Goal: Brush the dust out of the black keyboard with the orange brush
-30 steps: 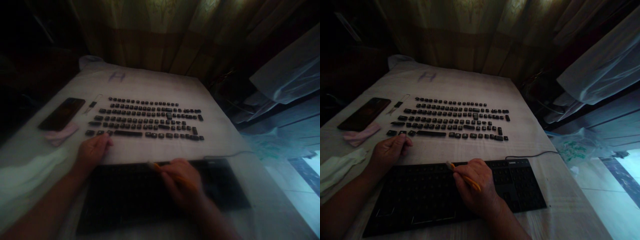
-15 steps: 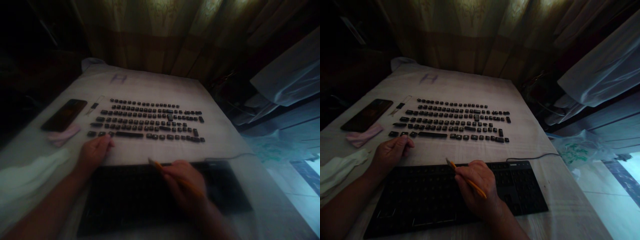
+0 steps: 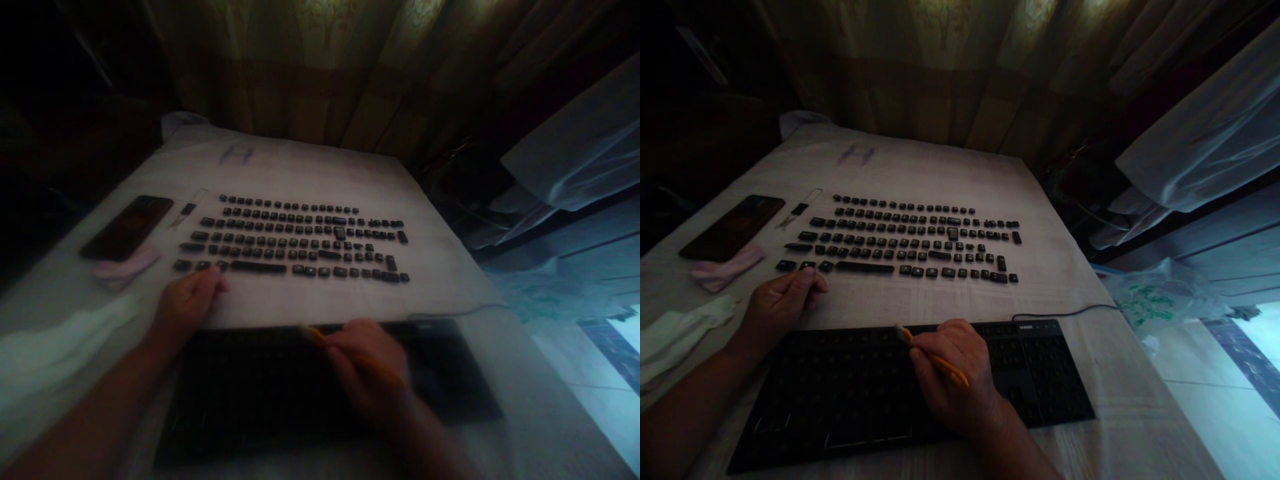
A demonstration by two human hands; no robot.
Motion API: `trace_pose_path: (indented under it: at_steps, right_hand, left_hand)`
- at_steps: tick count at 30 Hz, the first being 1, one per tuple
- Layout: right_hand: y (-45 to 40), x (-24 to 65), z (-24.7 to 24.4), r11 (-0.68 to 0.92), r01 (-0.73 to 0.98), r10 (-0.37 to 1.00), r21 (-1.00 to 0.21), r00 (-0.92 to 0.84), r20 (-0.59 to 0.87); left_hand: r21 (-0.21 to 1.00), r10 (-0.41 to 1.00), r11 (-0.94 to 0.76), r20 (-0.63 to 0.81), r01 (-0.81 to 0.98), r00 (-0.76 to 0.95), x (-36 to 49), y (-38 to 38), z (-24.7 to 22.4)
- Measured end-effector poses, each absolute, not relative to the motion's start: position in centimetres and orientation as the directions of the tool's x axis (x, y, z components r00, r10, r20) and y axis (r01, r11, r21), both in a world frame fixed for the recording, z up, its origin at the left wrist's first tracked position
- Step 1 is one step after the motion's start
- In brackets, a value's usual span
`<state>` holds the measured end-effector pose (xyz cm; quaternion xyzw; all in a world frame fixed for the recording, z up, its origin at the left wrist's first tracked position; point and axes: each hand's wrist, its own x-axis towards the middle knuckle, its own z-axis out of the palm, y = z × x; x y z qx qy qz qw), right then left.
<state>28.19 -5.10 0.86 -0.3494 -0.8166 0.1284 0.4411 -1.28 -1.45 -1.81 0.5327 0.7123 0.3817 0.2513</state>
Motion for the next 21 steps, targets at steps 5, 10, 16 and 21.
trace_pose_path:
  at_steps: [5,10,16,21]
  right_hand:
    - [-5.04,28.12,0.7,0.707,0.463,0.704,-0.534,-0.389,0.595]
    - [-5.05,28.05,0.57,0.709,0.433,0.704,-0.557,-0.378,0.602]
    - [-5.04,28.02,0.34,0.712,0.406,0.702,-0.573,-0.376,0.605]
    - [-4.96,28.07,0.52,0.729,0.384,0.684,-0.567,-0.365,0.632]
  left_hand:
    - [0.804,0.952,0.131,0.062,0.58,-0.301,-1.31,-1.44,-1.81]
    - [0.809,0.952,0.132,0.058,0.573,-0.3,-1.29,-1.47,-1.82]
    - [0.802,0.95,0.145,0.05,0.58,-0.307,-1.27,-1.52,-1.67]
    - [0.815,0.949,0.158,0.031,0.558,-0.314,-1.37,-1.53,-1.7]
